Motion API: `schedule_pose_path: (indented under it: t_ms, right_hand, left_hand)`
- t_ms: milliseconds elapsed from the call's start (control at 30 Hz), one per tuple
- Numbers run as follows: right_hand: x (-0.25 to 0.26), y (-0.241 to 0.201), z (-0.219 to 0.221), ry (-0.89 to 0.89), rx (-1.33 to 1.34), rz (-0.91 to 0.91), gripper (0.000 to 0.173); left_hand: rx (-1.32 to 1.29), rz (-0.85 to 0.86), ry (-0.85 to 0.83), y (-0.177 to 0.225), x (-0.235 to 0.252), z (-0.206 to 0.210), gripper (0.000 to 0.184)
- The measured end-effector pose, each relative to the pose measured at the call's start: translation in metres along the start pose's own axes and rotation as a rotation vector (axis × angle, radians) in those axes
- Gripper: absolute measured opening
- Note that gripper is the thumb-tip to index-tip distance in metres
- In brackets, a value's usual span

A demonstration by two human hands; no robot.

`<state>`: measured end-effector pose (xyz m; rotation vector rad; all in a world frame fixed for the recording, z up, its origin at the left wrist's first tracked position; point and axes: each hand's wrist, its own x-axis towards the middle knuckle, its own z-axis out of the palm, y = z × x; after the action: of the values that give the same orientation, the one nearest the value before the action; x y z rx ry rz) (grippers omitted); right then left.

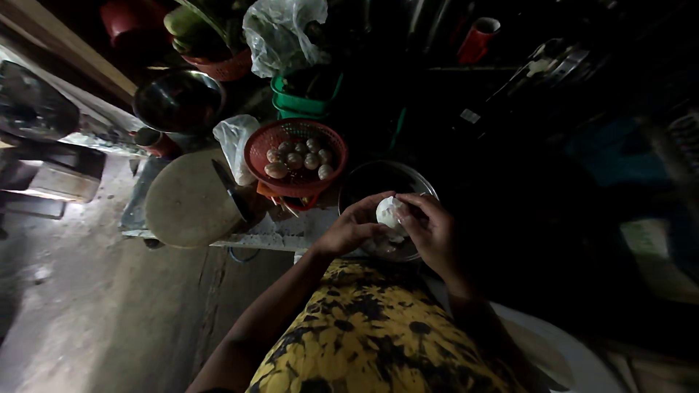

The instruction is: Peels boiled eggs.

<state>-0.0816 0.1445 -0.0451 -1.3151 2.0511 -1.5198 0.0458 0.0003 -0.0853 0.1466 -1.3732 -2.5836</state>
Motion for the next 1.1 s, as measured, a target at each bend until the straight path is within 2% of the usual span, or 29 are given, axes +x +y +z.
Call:
schedule_pose_path:
  t_ms: [233,367,567,667,733,833,933,1100]
  right_hand:
    - [-0.002,-0.004,0.004,0.081,-0.261,-0.198,0.03]
    - [-0.002,-0.003,-0.001,0.062,-0.19,-0.165,0.032]
    - [-0.003,-0.003,-0.005,0.166,-0.018,-0.065,0.029]
    - [-0.002,-0.004,-0.006,0.196,-0.015,-0.029,0.029]
    - [-0.002,-0.002,-0.009,0.146,-0.084,0.039,0.031]
    - [-0.003,0.001,-0.013,-0.017,-0.238,0.134,0.031]
    - [-0.005,-0.001,-0.01,0.013,-0.251,0.087,0.032]
    - [-0.004,-0.016,-0.003,0.043,-0.065,0.012,0.034]
  left_hand:
    - [-0.03,0.021,0.02,-0.001,-0.001,0.001,0.061]
    - [-0.082,0.01,0.033,0.002,-0.003,0.002,0.061]
    - [-0.214,-0.012,0.016,0.006,-0.004,0.004,0.059]
    - [-0.236,0.003,-0.021,0.004,-0.004,0.001,0.07]
    - [-0.169,0.008,-0.017,0.003,-0.004,0.0,0.074]
    - [-0.036,0.011,0.004,0.004,-0.004,-0.001,0.07]
    - [0.143,0.035,-0.009,0.004,-0.005,-0.002,0.07]
    - [0.281,0.054,-0.013,0.01,-0.007,0.009,0.068]
